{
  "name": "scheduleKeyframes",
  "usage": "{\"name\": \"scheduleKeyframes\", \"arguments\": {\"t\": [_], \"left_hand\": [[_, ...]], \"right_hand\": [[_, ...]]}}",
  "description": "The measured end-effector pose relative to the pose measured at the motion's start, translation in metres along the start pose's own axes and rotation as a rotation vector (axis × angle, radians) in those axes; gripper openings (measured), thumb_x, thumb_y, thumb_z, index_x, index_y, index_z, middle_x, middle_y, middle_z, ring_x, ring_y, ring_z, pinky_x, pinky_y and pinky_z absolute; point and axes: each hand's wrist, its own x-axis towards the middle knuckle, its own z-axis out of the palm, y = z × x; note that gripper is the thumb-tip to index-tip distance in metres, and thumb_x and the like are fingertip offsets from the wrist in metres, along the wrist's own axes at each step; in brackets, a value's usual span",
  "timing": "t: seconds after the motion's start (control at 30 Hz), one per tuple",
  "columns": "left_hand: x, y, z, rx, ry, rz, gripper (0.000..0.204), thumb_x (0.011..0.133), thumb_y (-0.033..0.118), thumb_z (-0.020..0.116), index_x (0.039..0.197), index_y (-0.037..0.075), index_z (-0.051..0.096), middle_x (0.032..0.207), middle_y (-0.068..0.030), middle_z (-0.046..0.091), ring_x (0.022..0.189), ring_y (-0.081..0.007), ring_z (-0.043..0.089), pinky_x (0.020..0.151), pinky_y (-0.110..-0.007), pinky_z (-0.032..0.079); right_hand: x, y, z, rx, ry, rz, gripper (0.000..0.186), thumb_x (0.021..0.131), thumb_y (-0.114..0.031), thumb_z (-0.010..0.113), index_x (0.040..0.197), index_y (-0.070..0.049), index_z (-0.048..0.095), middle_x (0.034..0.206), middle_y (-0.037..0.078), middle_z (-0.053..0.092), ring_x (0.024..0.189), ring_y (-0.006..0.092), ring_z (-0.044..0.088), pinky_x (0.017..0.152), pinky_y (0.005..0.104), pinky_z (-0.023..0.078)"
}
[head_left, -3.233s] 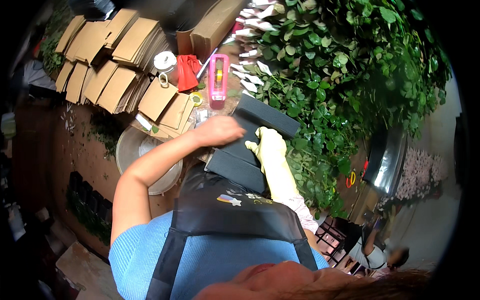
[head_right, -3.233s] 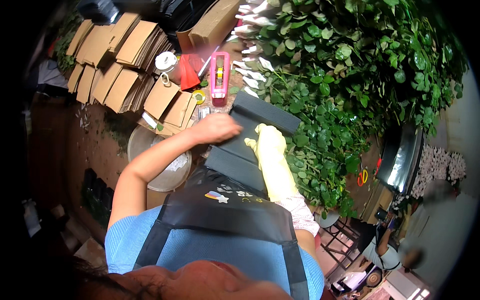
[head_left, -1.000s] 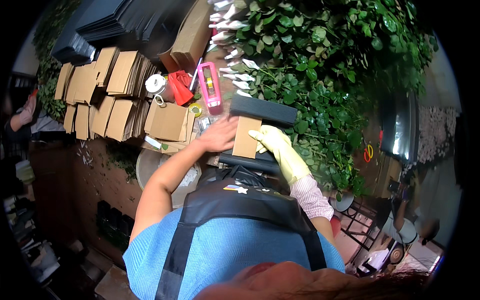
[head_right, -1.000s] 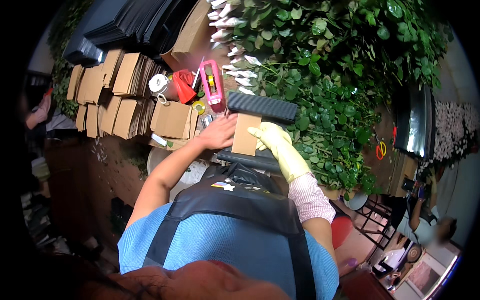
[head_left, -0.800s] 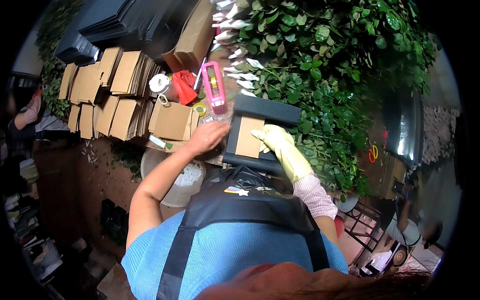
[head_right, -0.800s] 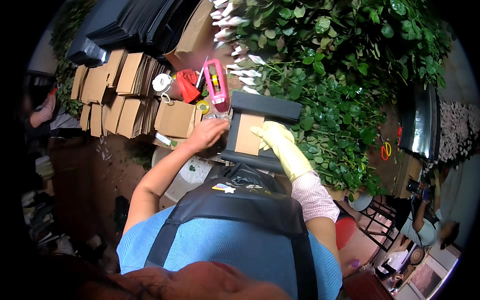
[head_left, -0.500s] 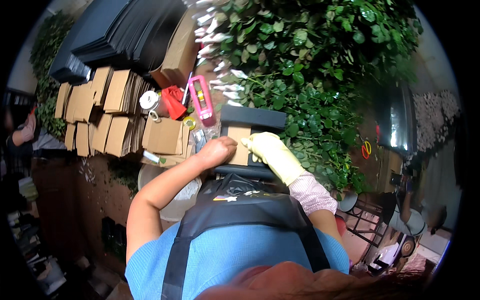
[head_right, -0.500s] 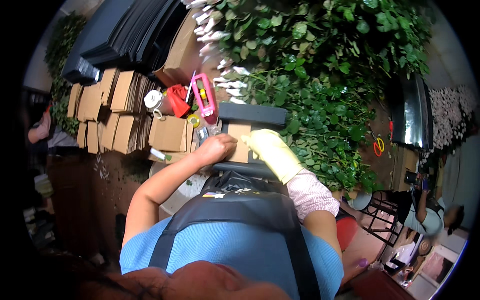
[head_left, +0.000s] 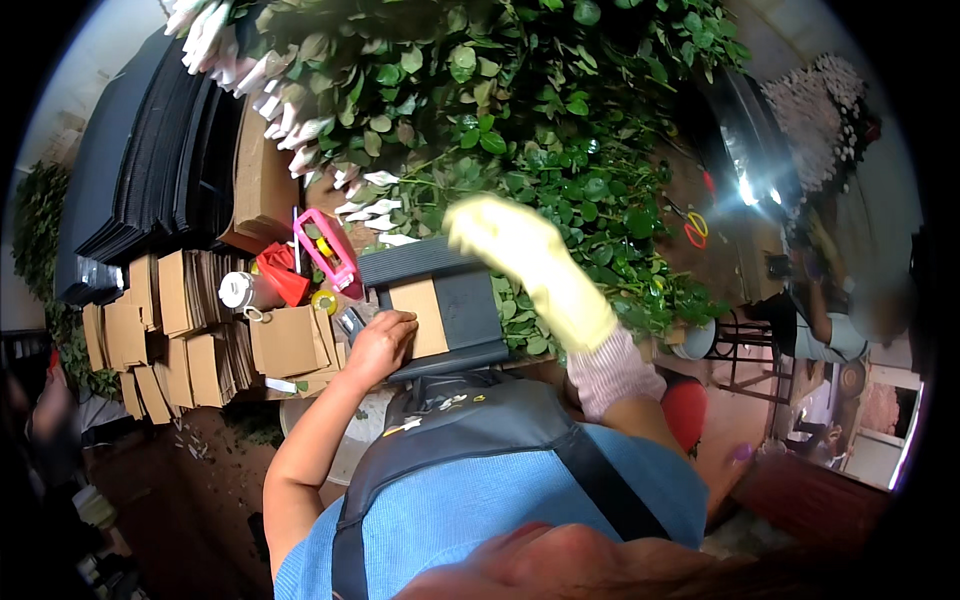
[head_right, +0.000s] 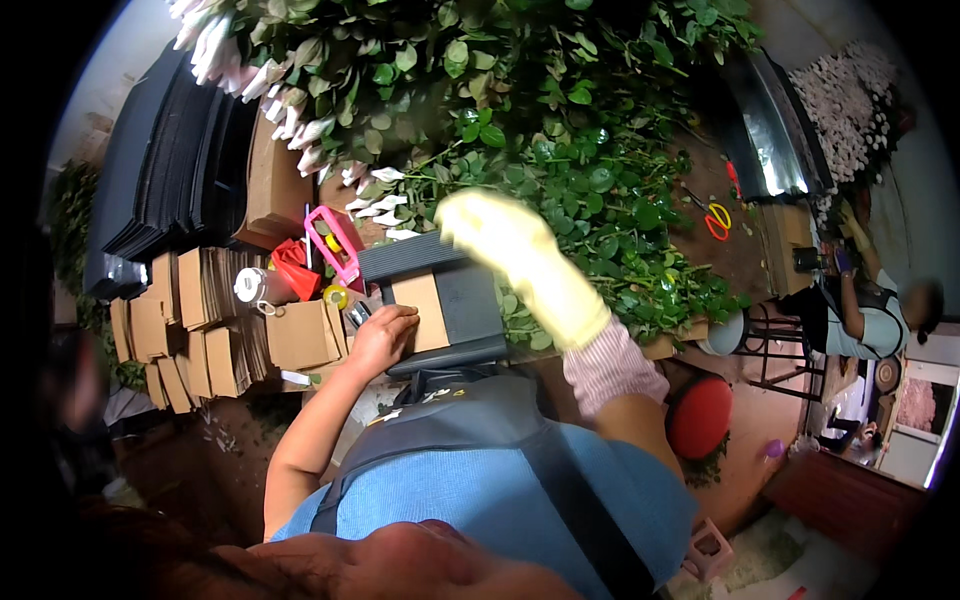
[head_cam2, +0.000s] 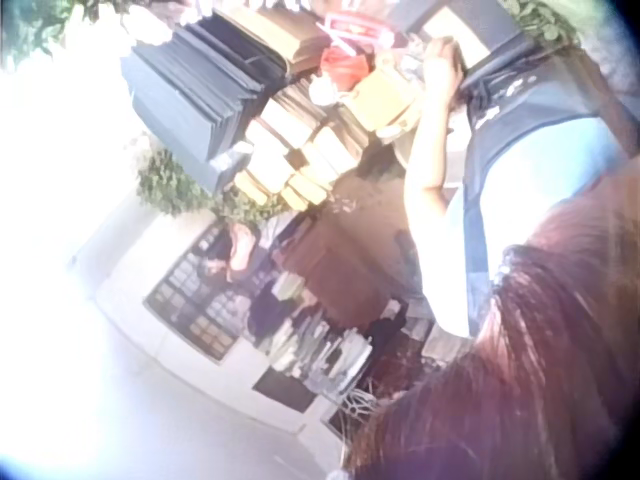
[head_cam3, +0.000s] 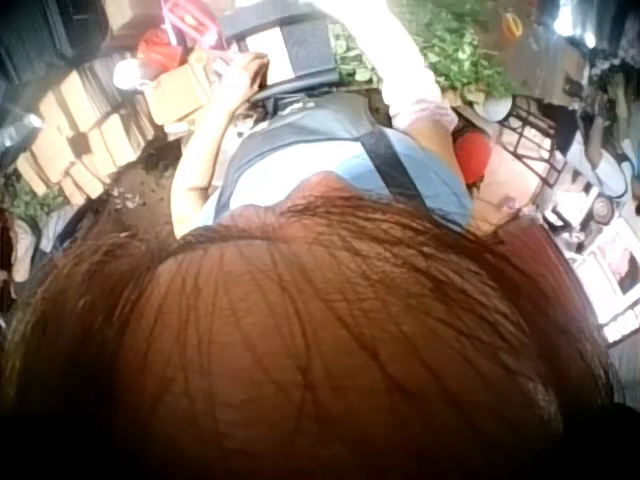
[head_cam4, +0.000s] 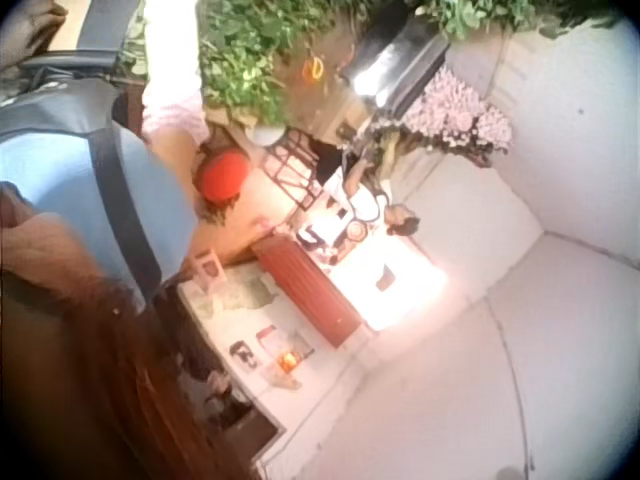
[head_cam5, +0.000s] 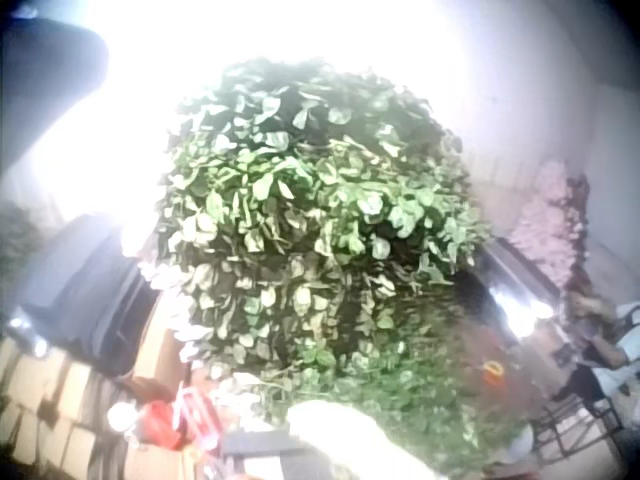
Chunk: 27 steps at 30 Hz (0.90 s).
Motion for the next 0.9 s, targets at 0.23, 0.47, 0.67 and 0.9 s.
{"name": "scheduleKeyframes", "arguments": {"t": [0.23,0.47,0.67,0.9], "left_hand": [[0.005,0.002,-0.001,0.009,-0.006,0.006,0.020,0.086,0.003,0.070,0.107,0.002,0.072,0.113,-0.0116,0.070,0.105,-0.0313,0.067,0.092,-0.039,0.054],[0.002,0.002,0.004,0.036,0.041,0.028,0.018,0.087,0.005,0.070,0.105,0.002,0.072,0.110,-0.0116,0.070,0.102,-0.0315,0.066,0.089,-0.039,0.055],[0.000,0.000,0.009,0.030,0.039,0.019,0.018,0.086,0.005,0.071,0.104,0.001,0.073,0.111,-0.0121,0.071,0.106,-0.0320,0.066,0.092,-0.039,0.055],[-0.003,-0.010,0.015,0.106,0.053,0.079,0.021,0.084,0.009,0.072,0.104,0.004,0.072,0.113,-0.0098,0.070,0.123,-0.0354,0.059,0.106,-0.052,0.046]], "right_hand": [[0.111,0.104,-0.049,-1.069,-0.029,0.298,0.023,0.095,-0.021,0.065,0.114,-0.009,0.071,0.119,0.013,0.070,0.111,0.0310,0.067,0.094,0.0393,0.053],[0.061,0.016,-0.041,-0.628,0.417,-0.730,0.034,0.076,0.005,0.066,0.108,-0.005,0.072,0.111,0.013,0.073,0.094,0.0268,0.071,0.086,0.0349,0.058],[0.054,0.001,-0.037,-0.773,0.494,-1.031,0.025,0.079,-0.003,0.072,0.104,-0.003,0.076,0.094,0.014,0.076,0.073,0.0278,0.072,0.064,0.0347,0.058],[0.045,0.032,-0.029,-0.471,0.414,-0.730,0.018,0.086,-0.010,0.072,0.102,-0.003,0.077,0.090,0.014,0.075,0.074,0.0272,0.071,0.066,0.0341,0.057]]}}
